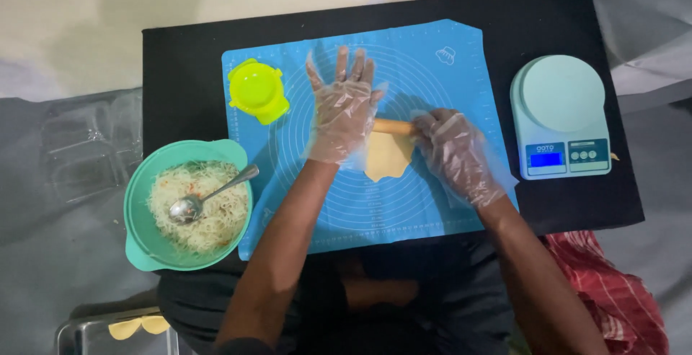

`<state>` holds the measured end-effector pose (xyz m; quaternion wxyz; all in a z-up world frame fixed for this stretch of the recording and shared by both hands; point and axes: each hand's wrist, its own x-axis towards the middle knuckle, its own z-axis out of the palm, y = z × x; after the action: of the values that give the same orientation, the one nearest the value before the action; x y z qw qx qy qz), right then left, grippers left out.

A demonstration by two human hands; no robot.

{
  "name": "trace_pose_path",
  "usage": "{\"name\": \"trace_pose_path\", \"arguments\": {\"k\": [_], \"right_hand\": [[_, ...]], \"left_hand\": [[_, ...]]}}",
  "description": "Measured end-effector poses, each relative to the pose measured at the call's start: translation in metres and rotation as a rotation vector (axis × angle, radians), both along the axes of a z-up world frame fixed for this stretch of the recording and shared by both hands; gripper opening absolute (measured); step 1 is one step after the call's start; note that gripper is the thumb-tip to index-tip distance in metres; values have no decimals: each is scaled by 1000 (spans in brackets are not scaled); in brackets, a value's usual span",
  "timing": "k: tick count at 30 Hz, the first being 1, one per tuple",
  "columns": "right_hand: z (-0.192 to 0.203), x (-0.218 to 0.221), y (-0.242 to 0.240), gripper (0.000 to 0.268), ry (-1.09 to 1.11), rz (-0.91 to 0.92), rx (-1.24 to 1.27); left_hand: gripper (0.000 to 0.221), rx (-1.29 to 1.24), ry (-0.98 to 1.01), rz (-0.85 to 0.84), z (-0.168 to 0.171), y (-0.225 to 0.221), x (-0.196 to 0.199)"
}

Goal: Rolling out small pieces of dough into thin sheets using a rolling pin on a silicone mat

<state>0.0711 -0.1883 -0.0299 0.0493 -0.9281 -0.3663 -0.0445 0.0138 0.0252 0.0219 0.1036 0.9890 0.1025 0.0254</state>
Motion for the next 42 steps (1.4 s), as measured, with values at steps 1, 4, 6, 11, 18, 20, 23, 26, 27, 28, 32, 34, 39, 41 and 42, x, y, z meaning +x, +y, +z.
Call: {"name": "trace_pose_path", "arguments": {"k": [1,4,6,11,18,20,23,26,27,28,32,34,39,41,42], "right_hand": [[2,0,0,27,47,-2,-10],[4,3,5,31,173,22,53],[3,7,8,34,252,42,123],[35,6,27,59,171,99,152],[1,-11,25,59,89,-7,-94],[-4,-15,22,59,26,-14,-163],[7,-25,17,66,61,19,-143],[-8,-27,10,77,18,53,-105],[-9,-28,11,77,18,60,-105],[-10,-31,9,78,30,59,-83],[5,-46,4,82,50,90,-40],[12,-53,3,81,71,89,11],[12,-62,-2,71,60,113,130],[10,-63,-2,70,6,126,146],[8,-64,-4,70,1,125,148]], "left_hand": [[63,80,71,-8,-10,2,1],[61,146,177,2,-23,1,0],[61,130,211,14,-22,0,-3],[62,82,243,21,-19,1,-13],[61,83,354,41,-2,-6,-30],[61,40,348,33,-1,-8,-32],[61,-22,341,38,1,-10,-39],[60,-77,345,60,2,-11,-47],[60,-78,345,66,1,-11,-50],[60,-105,349,67,1,-12,-54],[59,-183,353,63,2,-16,-67],[59,-208,352,63,4,-18,-74],[59,-278,352,68,4,-20,-87],[57,-67,333,-3,-5,-20,-90],[57,-64,328,-3,-3,-21,-91]]}}
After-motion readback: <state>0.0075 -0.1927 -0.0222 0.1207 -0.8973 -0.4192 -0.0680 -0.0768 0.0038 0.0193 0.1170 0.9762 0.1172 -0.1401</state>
